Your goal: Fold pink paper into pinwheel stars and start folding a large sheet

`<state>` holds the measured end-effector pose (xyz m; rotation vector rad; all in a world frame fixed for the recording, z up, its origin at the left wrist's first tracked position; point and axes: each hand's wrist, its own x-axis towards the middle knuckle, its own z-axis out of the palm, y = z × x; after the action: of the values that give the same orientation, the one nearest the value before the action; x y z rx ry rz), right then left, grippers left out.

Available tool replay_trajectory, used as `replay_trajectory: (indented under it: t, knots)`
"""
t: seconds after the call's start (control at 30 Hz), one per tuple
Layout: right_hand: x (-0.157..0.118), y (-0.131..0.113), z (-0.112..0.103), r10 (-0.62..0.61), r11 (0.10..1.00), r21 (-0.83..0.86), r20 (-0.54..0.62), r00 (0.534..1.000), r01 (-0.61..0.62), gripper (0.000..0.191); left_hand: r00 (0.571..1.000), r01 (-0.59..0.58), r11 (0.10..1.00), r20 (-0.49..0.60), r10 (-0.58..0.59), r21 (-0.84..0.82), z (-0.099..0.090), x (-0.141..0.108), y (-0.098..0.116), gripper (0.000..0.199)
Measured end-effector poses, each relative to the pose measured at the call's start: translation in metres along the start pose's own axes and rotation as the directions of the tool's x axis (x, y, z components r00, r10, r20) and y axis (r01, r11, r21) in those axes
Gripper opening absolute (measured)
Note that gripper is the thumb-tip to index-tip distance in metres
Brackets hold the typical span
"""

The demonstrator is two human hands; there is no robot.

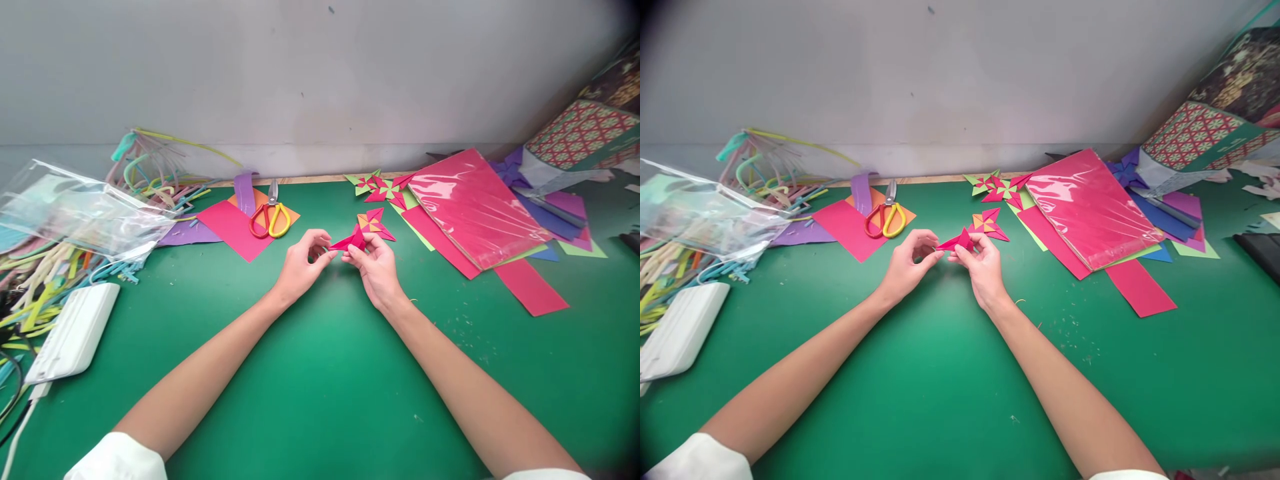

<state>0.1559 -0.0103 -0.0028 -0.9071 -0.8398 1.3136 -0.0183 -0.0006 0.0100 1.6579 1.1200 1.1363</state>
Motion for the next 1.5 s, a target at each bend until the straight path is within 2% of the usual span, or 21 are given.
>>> replay_trajectory:
  t: [0.1, 0.17, 0.27, 0.4, 0.73, 0.83, 0.9, 1.0, 1.07, 1.13, 1.27, 1.5]
  knots:
    - [0.001, 0.001, -0.003, -0.048, 0.998, -0.047, 0.001, 0.999, 0.048, 0.037, 0.999, 0.051, 0.998, 0.020, -0.050, -0.033, -0.003, 0.002, -0.003, 0.024]
    - [0.002, 0.000, -0.004, -0.092, 0.990, -0.101, 0.023, 0.995, 0.094, 0.033, 0.997, 0.058, 0.998, 0.043, -0.059, 0.018, -0.005, 0.003, -0.004, 0.025]
    - [0.004, -0.004, -0.007, -0.135, 0.973, -0.177, 0.072, 0.988, 0.146, 0.029, 0.997, 0.004, 0.989, 0.078, -0.016, 0.148, -0.005, 0.003, -0.002, 0.027]
    - [0.005, -0.012, -0.009, -0.164, 0.957, -0.223, 0.101, 0.981, 0.183, 0.034, 0.983, -0.118, 0.954, 0.170, 0.073, 0.275, -0.002, 0.001, 0.002, 0.026]
    - [0.006, -0.010, -0.011, -0.151, 0.954, -0.245, 0.092, 0.984, 0.170, 0.032, 0.960, -0.187, 0.916, 0.265, 0.093, 0.355, 0.000, 0.000, -0.002, 0.021]
    - [0.006, -0.009, -0.011, -0.156, 0.957, -0.238, 0.070, 0.985, 0.168, 0.031, 0.962, -0.160, 0.929, 0.264, 0.071, 0.335, 0.000, 0.001, 0.000, 0.022]
    - [0.006, -0.009, -0.010, -0.159, 0.961, -0.222, 0.055, 0.986, 0.168, 0.031, 0.970, -0.100, 0.955, 0.243, 0.031, 0.278, -0.001, 0.001, 0.002, 0.025]
    - [0.004, -0.008, -0.007, -0.127, 0.976, -0.172, 0.036, 0.991, 0.131, 0.031, 0.976, 0.025, 0.995, 0.211, -0.045, 0.098, -0.001, 0.000, 0.005, 0.030]
    - [0.001, -0.007, -0.003, -0.078, 0.990, -0.113, 0.011, 0.997, 0.079, 0.033, 0.978, 0.055, 0.998, 0.201, -0.050, -0.022, 0.000, -0.001, 0.005, 0.038]
    - [-0.003, -0.006, 0.001, -0.023, 0.999, -0.043, -0.008, 1.000, 0.023, 0.037, 0.986, 0.033, 0.997, 0.163, -0.020, -0.075, 0.001, -0.001, 0.003, 0.038]
    - [-0.008, -0.003, 0.006, 0.050, 0.999, 0.014, 0.025, 0.998, -0.050, 0.043, 0.997, -0.018, 0.997, 0.069, 0.023, -0.070, 0.001, -0.002, 0.000, 0.027]
    - [-0.008, -0.006, 0.005, 0.015, 0.976, -0.216, 0.080, 0.997, 0.003, 0.038, 0.996, -0.071, 0.997, 0.060, 0.072, -0.014, 0.001, -0.002, -0.002, 0.023]
